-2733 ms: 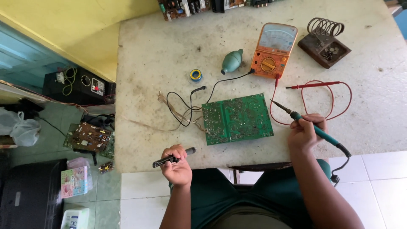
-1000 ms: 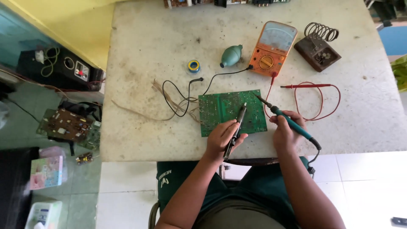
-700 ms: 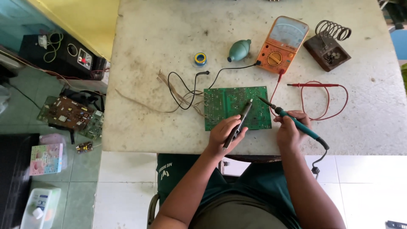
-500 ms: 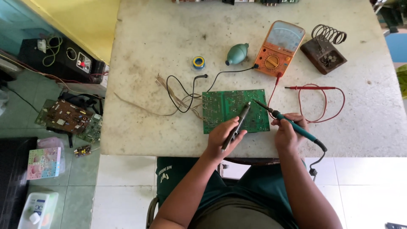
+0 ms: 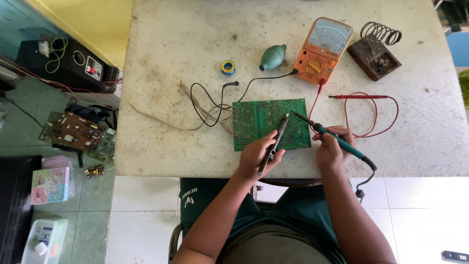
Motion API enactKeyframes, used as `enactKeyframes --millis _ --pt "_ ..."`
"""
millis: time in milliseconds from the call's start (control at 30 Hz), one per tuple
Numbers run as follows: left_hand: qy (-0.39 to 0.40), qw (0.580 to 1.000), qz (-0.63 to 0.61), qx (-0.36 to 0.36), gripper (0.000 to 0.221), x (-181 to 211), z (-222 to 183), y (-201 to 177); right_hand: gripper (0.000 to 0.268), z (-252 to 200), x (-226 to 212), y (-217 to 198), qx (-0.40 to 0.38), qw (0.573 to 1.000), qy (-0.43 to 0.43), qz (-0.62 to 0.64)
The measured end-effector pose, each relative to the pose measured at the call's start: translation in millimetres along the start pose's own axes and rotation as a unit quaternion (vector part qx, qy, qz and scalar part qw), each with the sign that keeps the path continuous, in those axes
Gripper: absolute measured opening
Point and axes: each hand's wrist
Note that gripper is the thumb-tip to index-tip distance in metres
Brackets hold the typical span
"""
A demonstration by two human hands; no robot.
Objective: Using a soldering iron and a manual desoldering pump to remove solder from components on a printed circuit board.
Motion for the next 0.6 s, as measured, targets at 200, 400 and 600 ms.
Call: enactKeyframes --millis 200,400,600 --pt "-0.043 0.998 -0.036 0.043 0.036 -0.4 0.1 -0.2 0.012 -0.5 0.6 -2.3 -0.003 1.0 -0.007 0.012" --pt "-0.062 0.994 -0.067 0.057 0.034 1.4 1.4 -1.6 0.013 -0.9 0.9 -0.5 -0.004 1.0 -0.012 0.014" --pt "-0.04 0.997 -0.049 0.048 0.031 1.7 3.6 -0.7 0.012 -0.9 -0.1 -0.3 -0.013 1.0 -0.018 0.009"
Point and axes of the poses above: each hand's wrist, its own z-axis towards the middle knuckle, its own y-axis out of the palm, x = y × z, and after that the axes turned 1 degree about x, right-handed
